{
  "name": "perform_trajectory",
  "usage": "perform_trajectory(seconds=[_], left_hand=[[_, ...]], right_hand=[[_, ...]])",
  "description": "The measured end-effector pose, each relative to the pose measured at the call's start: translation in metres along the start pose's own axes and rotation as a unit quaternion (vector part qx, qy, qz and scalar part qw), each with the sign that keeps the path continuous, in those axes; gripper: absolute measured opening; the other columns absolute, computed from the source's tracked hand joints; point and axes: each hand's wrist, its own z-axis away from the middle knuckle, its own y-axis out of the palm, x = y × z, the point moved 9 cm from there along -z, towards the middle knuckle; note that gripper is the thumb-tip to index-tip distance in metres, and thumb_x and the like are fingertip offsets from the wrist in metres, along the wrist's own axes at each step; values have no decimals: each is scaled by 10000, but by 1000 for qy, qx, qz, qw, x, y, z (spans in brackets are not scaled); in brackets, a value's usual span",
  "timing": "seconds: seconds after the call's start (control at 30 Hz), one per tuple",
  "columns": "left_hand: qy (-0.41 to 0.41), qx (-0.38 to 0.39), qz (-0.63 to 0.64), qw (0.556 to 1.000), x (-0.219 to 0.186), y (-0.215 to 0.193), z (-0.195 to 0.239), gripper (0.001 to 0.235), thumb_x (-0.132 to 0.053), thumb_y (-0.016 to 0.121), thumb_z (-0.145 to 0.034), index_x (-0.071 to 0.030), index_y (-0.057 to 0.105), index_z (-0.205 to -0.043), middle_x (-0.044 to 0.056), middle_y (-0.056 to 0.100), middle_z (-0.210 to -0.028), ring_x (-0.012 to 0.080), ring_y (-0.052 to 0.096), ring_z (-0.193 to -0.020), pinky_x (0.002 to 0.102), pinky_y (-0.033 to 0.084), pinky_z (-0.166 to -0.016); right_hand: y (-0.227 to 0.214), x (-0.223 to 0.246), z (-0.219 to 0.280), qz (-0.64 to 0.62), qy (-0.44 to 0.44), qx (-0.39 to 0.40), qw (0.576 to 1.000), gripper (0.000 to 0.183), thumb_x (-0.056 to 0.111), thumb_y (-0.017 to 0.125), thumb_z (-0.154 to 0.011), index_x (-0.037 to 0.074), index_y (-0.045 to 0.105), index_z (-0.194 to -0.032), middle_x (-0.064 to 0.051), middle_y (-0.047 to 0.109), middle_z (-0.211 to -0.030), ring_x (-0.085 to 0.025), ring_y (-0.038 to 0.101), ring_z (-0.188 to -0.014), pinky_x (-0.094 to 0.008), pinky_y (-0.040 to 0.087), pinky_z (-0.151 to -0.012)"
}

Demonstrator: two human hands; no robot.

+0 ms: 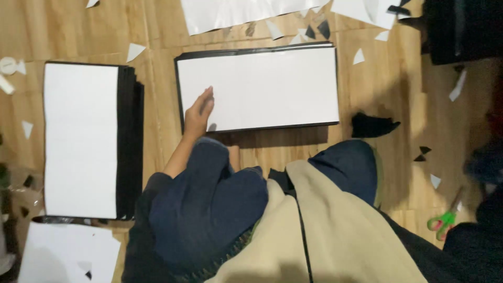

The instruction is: Applying white adhesive sheets to black boards and smoothing them with a tool.

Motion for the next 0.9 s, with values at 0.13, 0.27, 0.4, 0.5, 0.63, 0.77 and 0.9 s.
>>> perform_trajectory(seconds=[0.13,0.27,0.4,0.5,0.63,0.77,0.9], left_hand=[[-172,-110,525,826,5,-40,-7,641,-557,198,-921,-164,517,-1314,165,553,-1296,349,560,-1183,436,530,-939],[-219,-97,617,750,16,-75,2,1016,-771,201,-681,-44,468,-1340,225,533,-1292,419,514,-1180,515,416,-973],[-265,-226,384,855,13,-115,5,695,-548,643,-847,-167,392,-1371,160,334,-1395,348,352,-1263,502,258,-1089],[-338,-151,203,906,0,-90,26,706,-417,709,-807,-127,395,-1369,188,359,-1333,363,364,-1223,509,360,-956],[-208,-214,62,952,40,-103,-1,653,-215,816,-771,30,478,-1273,261,577,-1177,360,556,-1124,430,497,-891],[-189,-275,5,943,48,-100,-6,384,-219,839,-687,-138,664,-1019,30,673,-814,148,648,-730,253,530,-620],[-169,-324,-61,929,51,-99,-6,447,-221,879,-658,-109,681,-1042,81,612,-890,216,625,-795,281,521,-680]], right_hand=[[44,18,22,-82,-30,-21,996,92,-181,584,-896,-186,562,-986,-359,563,-995,-517,546,-899,-626,431,-883],[91,40,91,-122,-63,-26,990,107,-207,574,-881,-208,550,-985,-374,560,-979,-526,548,-879,-641,431,-888],[173,32,182,-39,-14,160,986,165,35,585,-840,133,666,-945,-73,651,-1130,-280,628,-1007,-428,488,-925],[189,24,210,19,21,221,975,254,75,663,-749,162,645,-987,-37,594,-1219,-252,579,-1107,-408,457,-975],[193,16,194,-10,52,295,954,525,363,772,-621,192,613,-1091,-70,512,-1341,-316,495,-1245,-446,405,-975],[207,-9,183,-14,108,264,958,597,505,716,-686,190,608,-1183,-88,510,-1330,-340,483,-1236,-464,390,-1005],[239,-53,192,-2,326,215,921,624,203,646,-901,-54,341,-1382,-317,350,-1348,-491,316,-1268,-557,252,-1038]])
